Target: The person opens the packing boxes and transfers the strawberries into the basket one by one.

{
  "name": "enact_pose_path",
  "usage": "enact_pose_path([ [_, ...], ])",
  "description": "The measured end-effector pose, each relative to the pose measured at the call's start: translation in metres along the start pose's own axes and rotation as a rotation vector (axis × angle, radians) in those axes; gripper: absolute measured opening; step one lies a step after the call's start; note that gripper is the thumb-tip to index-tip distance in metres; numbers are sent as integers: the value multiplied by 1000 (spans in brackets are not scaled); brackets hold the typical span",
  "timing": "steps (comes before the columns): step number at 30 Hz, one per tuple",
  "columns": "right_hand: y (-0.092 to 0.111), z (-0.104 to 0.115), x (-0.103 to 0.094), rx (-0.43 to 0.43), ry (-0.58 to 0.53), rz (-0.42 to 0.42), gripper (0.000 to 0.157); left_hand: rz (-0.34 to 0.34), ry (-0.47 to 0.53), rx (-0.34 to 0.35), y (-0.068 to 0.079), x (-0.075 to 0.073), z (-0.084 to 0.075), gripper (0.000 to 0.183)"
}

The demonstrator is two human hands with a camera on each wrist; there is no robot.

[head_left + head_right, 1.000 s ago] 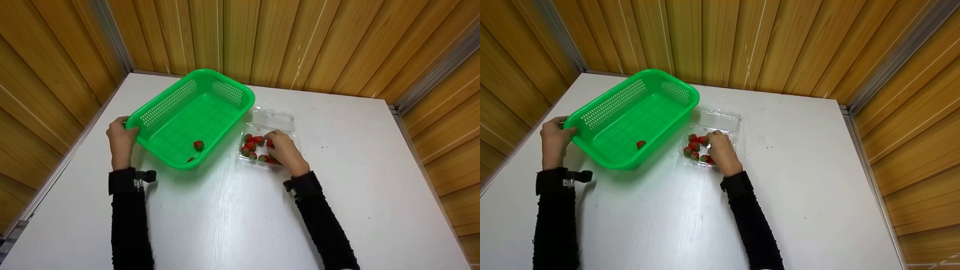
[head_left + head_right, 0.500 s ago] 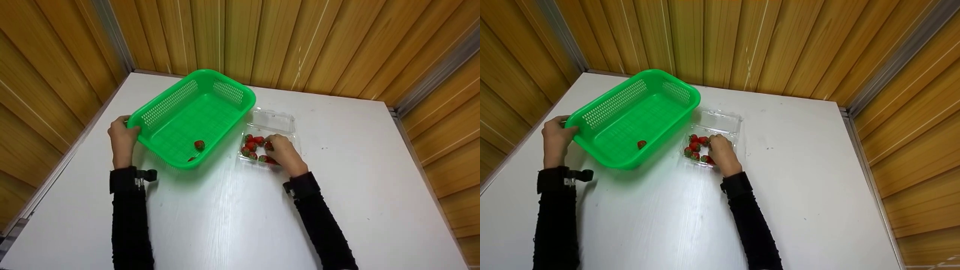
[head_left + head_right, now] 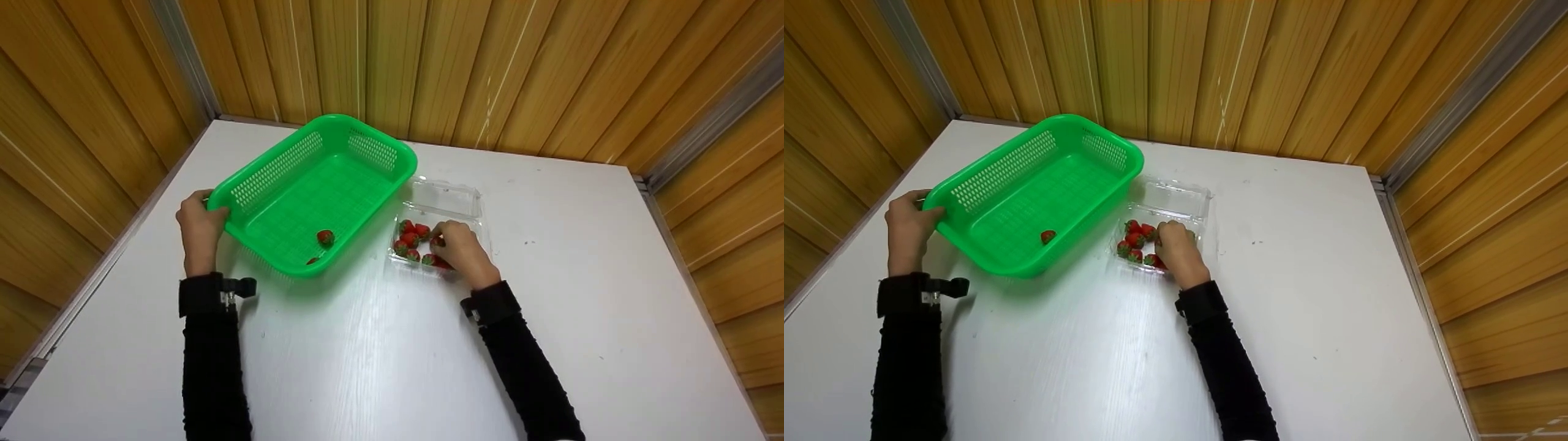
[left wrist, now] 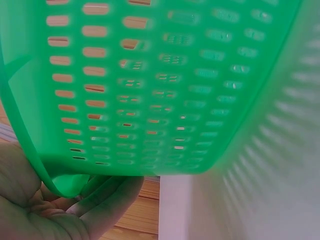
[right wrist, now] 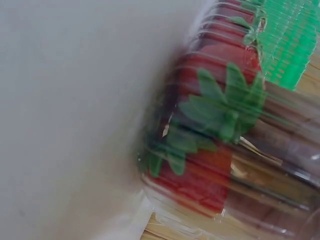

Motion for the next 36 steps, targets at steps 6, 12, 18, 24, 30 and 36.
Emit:
enact_pose_path([
  [6,0,1,-3,14,5,0,18,-4,0,-1,0,0,0,53],
  [12,1,3,-6,35,7,-1,21,-2,6,4,0,0,1,53],
  [18,5,8,-12,2,9,-37,20,-7,4,10,1,0,3,54],
  [24,7,15,-19,-51,33,-54,18,-12,8,6,1,0,3,54],
  [30,8,29,-33,-84,59,-24,19,-6,7,5,1,-2,1,54],
  [36,14,45,-48,-107,81,-5,21,2,15,10,0,-1,0,53],
])
Point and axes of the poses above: each hand's wrist, its own y-axis away from the middle knuckle, its own x-axis out of the palm, z = x × y, the point moved 4 cm from there along -y, towards the middle knuckle, and after that the axes turned 7 degrees about x, right-handed, at the moved point
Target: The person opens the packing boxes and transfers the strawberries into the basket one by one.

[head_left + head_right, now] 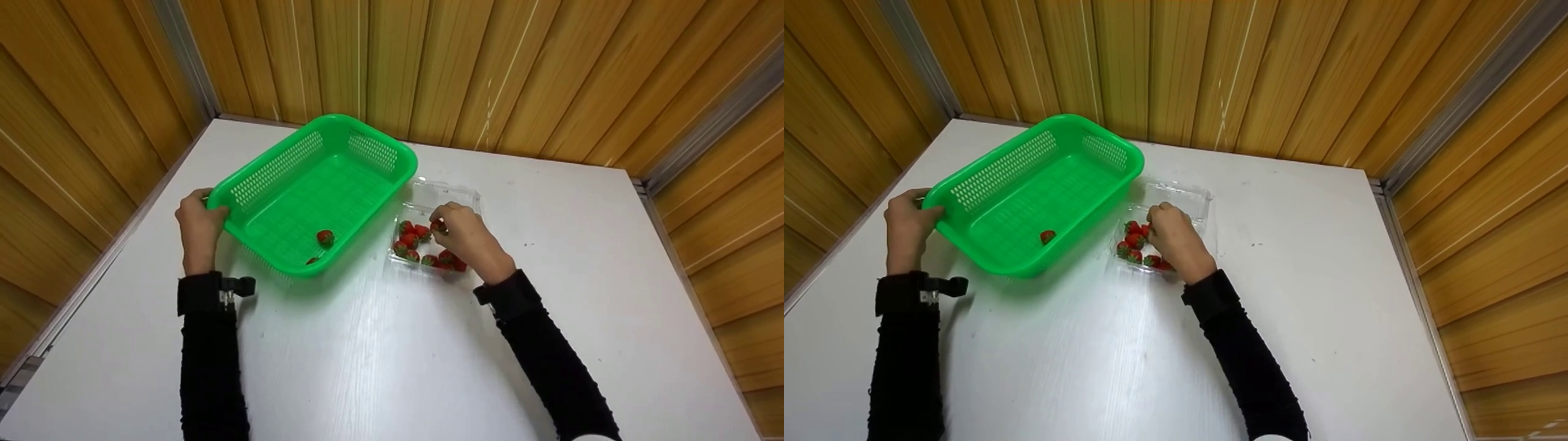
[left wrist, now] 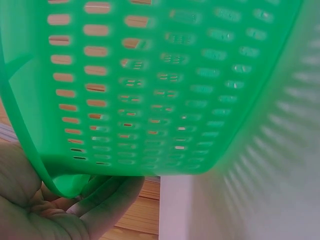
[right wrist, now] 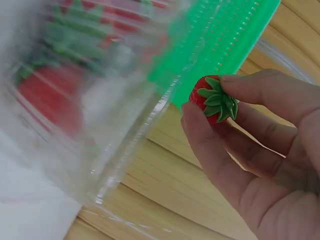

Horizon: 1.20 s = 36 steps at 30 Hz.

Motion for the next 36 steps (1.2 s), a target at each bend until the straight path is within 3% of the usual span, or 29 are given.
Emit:
enact_pose_path([
  [18,11,55,-41,-236,60,-86,16,-11,-6,-1,0,0,0,54],
  [29,-3,75,-35,-273,54,-61,14,-6,-1,-2,0,-1,1,54],
  [36,-21,94,-23,-306,17,16,17,-3,5,-6,-1,1,-1,53],
])
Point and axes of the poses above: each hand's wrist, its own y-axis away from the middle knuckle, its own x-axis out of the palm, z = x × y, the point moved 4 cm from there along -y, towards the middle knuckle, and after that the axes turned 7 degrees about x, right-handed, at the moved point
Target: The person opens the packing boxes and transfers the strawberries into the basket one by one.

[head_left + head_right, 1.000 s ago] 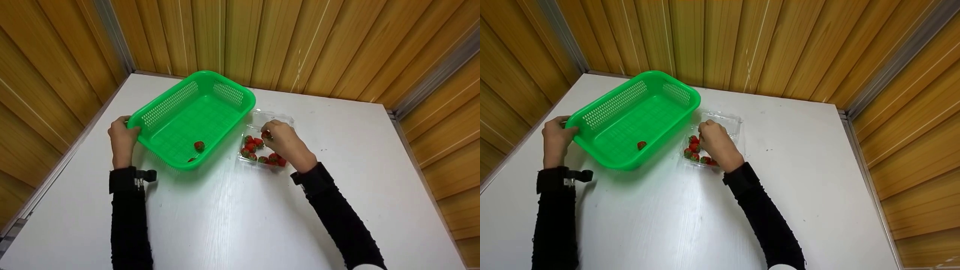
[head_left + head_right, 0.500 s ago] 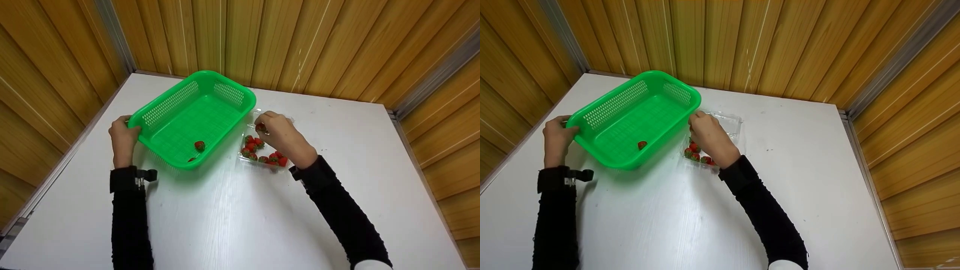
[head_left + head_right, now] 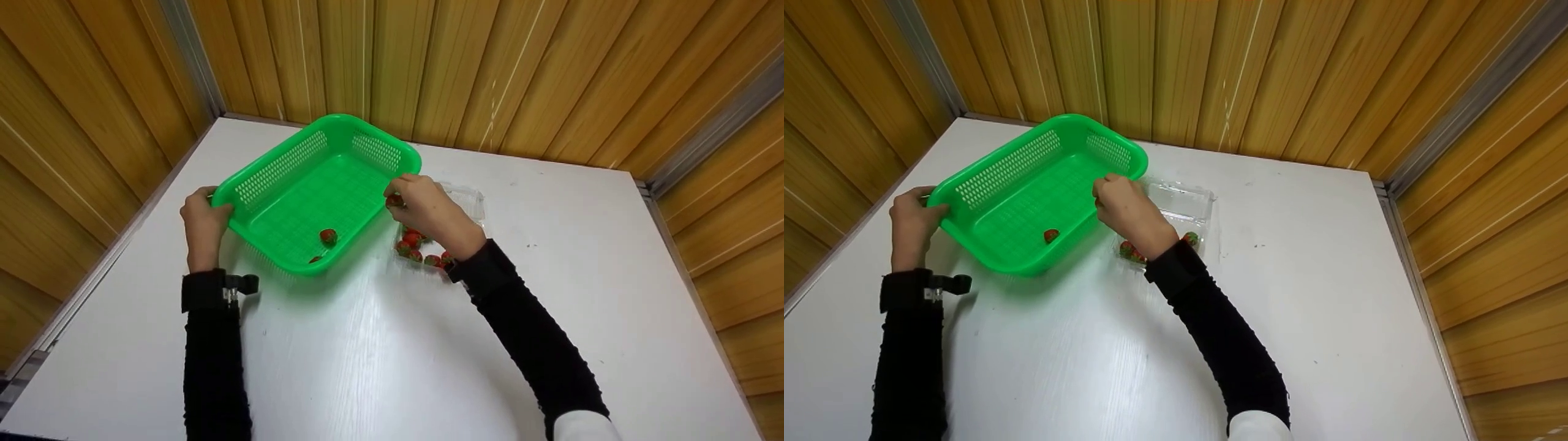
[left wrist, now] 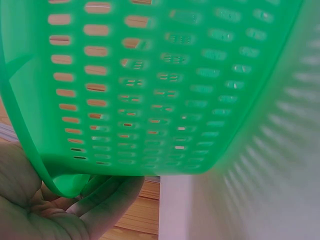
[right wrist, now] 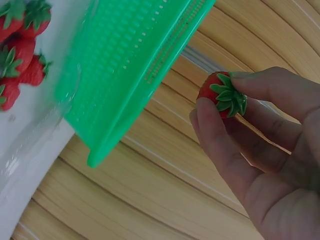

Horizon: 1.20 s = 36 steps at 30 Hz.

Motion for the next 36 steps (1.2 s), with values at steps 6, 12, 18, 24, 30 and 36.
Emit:
enact_pose_path([
  [6,-31,9,11,-55,22,93,16,-2,6,5,-1,2,-3,53],
  [12,-67,22,21,-107,90,157,19,-2,2,2,-3,4,-3,52],
  [18,-89,29,44,-43,80,250,20,6,17,-8,-2,5,-2,53],
  [24,-98,23,74,29,79,310,15,4,20,0,-3,4,-1,54],
  [30,-100,13,93,70,73,343,20,5,9,-5,-1,1,0,54],
  [36,-99,10,100,80,85,368,18,-6,9,1,0,0,0,53],
])
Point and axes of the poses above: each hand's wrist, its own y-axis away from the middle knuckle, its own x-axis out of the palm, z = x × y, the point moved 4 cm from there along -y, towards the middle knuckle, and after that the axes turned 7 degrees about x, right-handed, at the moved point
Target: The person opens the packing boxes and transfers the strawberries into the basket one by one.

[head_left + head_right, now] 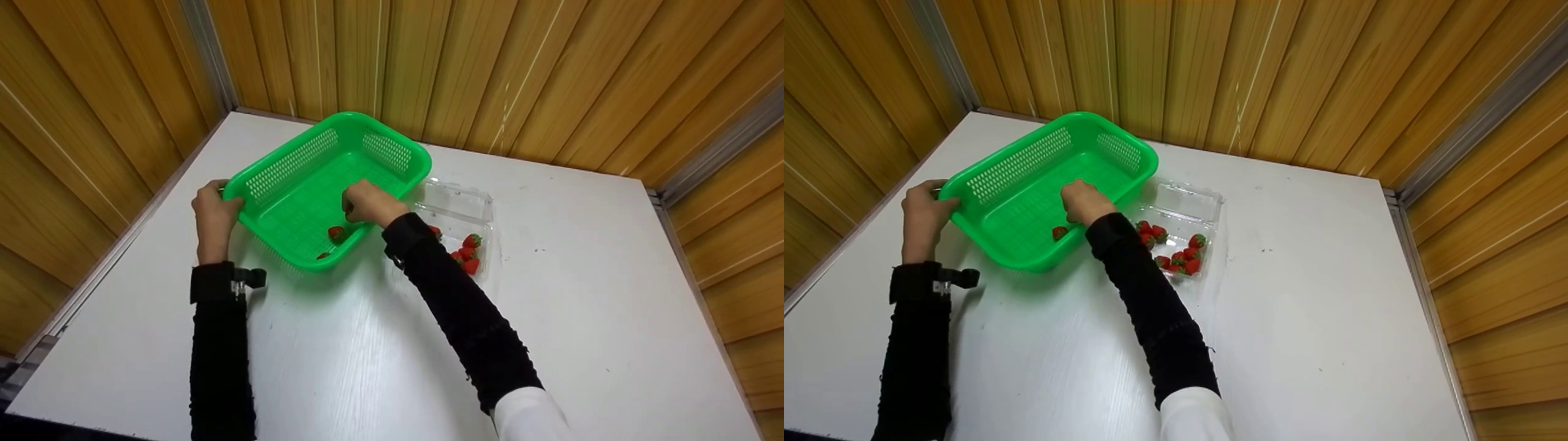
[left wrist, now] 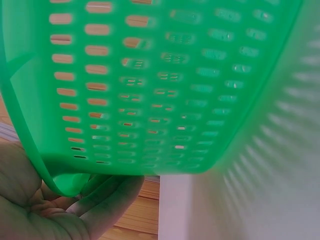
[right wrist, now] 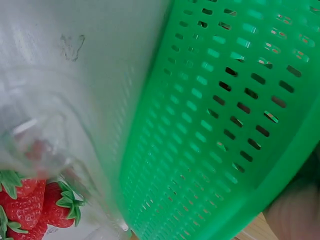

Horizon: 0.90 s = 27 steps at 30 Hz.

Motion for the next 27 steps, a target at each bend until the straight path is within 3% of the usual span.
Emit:
enact_pose_path([
  [12,0,0,0,-13,0,-11,19,-9,-13,-1,-1,0,0,54],
  [18,5,-9,-10,-53,-13,-27,25,-8,-8,10,-3,3,-2,54],
  [22,21,-19,-22,-119,-54,-95,24,-1,-4,-1,-3,3,-2,54],
  [27,59,-37,-30,-145,-118,-188,22,7,-10,-13,0,0,-1,55],
])
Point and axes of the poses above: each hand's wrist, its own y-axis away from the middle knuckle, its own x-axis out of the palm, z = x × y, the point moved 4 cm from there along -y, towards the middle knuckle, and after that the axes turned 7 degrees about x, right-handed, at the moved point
